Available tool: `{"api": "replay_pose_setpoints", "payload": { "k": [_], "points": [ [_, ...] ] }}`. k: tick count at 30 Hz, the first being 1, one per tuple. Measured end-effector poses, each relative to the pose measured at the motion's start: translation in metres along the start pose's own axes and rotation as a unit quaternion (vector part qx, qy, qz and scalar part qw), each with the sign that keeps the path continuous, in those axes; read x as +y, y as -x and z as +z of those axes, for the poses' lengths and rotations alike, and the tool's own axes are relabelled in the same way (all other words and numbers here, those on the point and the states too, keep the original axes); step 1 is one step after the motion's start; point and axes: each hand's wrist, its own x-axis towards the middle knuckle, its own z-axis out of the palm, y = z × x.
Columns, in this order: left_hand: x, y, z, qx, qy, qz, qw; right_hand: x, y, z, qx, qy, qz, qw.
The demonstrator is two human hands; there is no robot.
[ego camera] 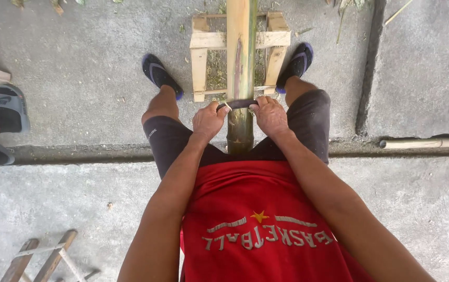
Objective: Shaving the outer skin of a bamboo pole with a curved knife to smooth it.
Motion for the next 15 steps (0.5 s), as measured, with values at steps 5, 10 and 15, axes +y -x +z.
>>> {"api": "replay_pose_setpoints", "payload": {
  "k": [5, 10, 15],
  "points": [
    [0.008, 0.004, -0.002, 0.031, 0.018, 0.008, 0.999, 0.001, -0.004, -0.002, 0.068, -0.064, -0.021, 0.995],
    [-0.001, 0.008, 0.005, 0.043, -0.012, 0.024, 0.999, 0.007, 0.009, 0.013, 0.125, -0.062, -0.048, 0.989],
    [0.010, 0.004, -0.005, -0.001, -0.050, 0.022, 0.998, 0.005, -0.001, 0.002, 0.057, -0.083, -0.012, 0.995]
  ]
}}
